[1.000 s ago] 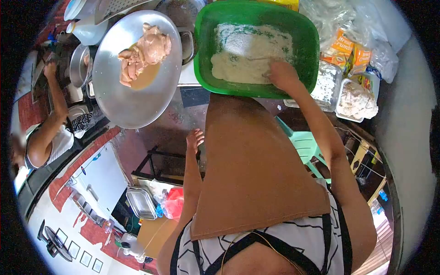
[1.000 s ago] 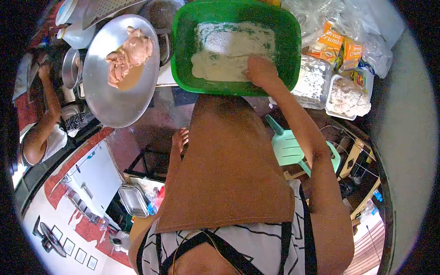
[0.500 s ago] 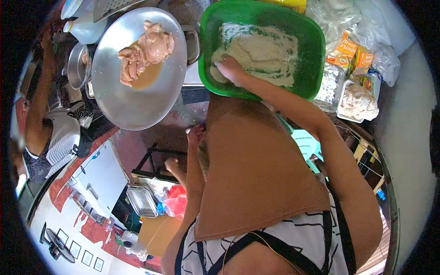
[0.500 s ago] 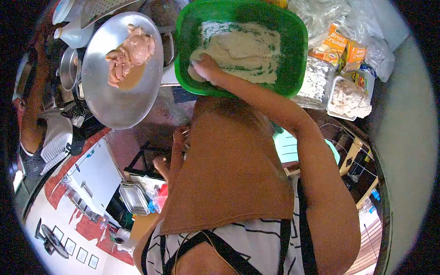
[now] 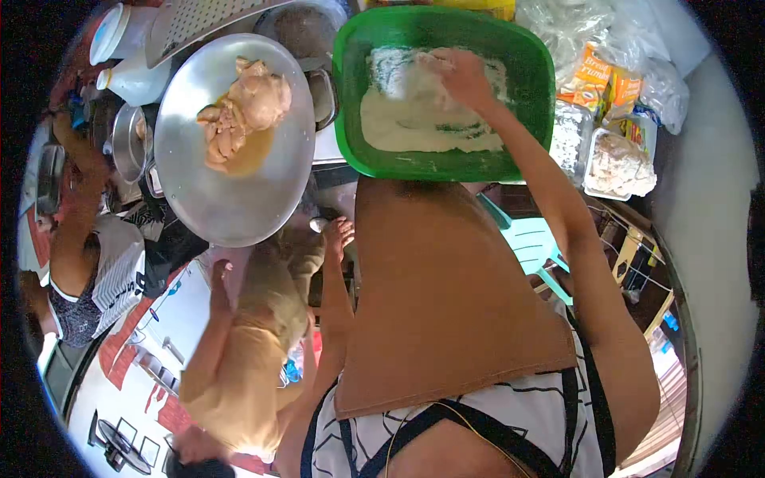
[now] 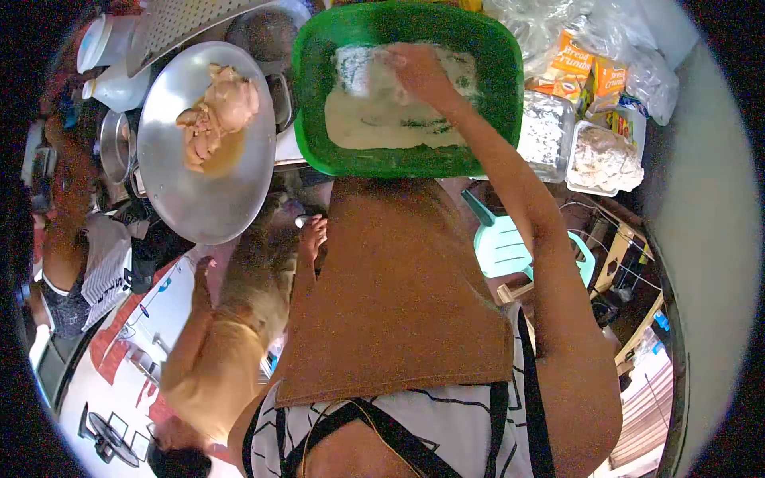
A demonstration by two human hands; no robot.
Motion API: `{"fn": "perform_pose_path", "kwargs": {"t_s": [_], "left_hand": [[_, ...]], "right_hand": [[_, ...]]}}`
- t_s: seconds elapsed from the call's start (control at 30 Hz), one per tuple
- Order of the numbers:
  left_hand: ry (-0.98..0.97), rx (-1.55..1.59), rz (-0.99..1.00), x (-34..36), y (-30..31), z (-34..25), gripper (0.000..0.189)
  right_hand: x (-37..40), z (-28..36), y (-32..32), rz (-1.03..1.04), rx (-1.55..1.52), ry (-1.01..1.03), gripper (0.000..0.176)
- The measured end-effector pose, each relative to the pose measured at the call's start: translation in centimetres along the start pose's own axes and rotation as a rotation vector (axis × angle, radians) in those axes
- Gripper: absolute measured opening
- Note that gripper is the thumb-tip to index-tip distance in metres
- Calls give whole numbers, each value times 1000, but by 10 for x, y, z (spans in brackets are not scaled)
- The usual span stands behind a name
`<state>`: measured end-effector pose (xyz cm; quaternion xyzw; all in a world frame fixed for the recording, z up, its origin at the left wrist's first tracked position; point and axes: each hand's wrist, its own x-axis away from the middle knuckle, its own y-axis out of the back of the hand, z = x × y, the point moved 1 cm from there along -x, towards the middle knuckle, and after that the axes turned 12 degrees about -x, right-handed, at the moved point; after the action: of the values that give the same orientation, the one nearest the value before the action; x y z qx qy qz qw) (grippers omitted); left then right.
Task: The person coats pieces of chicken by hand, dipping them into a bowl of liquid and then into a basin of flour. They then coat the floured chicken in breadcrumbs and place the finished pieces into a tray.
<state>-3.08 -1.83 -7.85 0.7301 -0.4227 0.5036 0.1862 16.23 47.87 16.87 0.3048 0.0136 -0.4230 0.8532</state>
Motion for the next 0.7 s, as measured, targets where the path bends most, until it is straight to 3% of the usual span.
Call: {"fn": "perform_pose_path", "kwargs": {"t_s": [0.03,0.1,0.13,0.17,0.23,0.3,0.4,0.53,0.6,0.7], "left_hand": [[15,206,106,-50,44,49,42],[70,123,62,-42,33,19,43],[125,43,19,-26,21,-5,45],[176,-135,-220,40,-43,-79,43],[162,-135,-218,36,-35,-72,42],[140,-147,-207,33,-29,-67,40],[98,-141,-157,32,-25,-60,46],[107,-123,-149,30,-23,-44,45],[116,-111,-145,28,-24,-37,44],[124,-88,-141,27,-24,-31,44]], "right_hand": [[-4,8,7,-3,-1,-2,39],[-7,11,15,83,-15,-405,40],[-7,11,17,81,-17,-408,40],[-6,10,19,83,-1,-427,39],[-2,6,23,84,15,-446,38],[6,2,26,183,136,-51,35],[19,-22,39,349,306,-158,33],[-3,-33,18,367,331,-276,31],[-17,-21,-13,94,281,-257,27],[-23,-37,-61,-73,305,-202,26]]}}
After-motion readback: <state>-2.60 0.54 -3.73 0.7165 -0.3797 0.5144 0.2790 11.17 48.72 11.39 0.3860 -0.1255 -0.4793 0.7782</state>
